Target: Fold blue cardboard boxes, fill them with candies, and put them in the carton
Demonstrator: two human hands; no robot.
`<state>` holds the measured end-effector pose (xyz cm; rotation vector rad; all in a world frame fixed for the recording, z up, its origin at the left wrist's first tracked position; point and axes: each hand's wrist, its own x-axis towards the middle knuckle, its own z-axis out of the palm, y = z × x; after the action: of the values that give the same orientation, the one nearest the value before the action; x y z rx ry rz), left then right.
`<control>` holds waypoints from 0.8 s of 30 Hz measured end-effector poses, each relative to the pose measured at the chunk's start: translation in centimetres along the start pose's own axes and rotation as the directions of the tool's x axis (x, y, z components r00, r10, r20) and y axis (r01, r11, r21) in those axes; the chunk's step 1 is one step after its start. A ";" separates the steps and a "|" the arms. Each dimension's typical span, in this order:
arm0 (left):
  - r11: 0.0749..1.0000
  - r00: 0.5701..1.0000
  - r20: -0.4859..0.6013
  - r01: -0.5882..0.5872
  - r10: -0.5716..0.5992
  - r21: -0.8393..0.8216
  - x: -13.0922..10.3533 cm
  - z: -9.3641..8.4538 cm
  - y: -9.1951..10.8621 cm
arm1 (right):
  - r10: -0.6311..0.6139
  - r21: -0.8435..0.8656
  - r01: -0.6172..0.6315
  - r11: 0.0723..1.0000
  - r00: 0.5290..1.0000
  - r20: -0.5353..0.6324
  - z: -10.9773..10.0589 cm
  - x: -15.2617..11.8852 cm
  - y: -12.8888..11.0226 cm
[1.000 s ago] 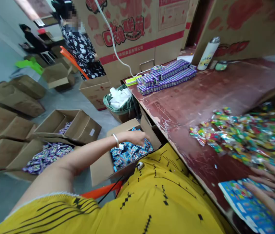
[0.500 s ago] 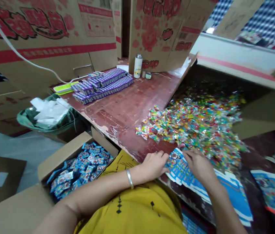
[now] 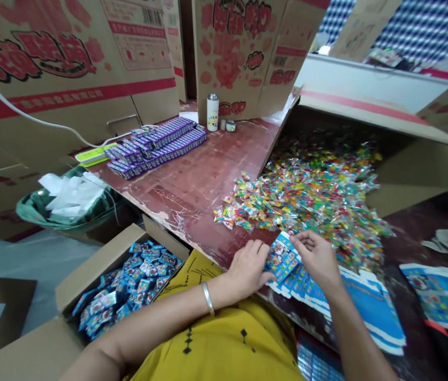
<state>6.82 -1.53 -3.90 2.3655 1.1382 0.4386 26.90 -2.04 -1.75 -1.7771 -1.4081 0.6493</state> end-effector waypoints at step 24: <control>-0.097 0.953 0.255 0.273 0.164 -0.957 -0.3 -5.1 -3.6 | -0.220 0.164 0.170 0.972 0.905 0.363 1.5 -2.9 -6.3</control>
<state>1.88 1.58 -1.61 0.8317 0.3247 0.5761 21.36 -3.80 2.27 -1.4328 -1.7337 0.9903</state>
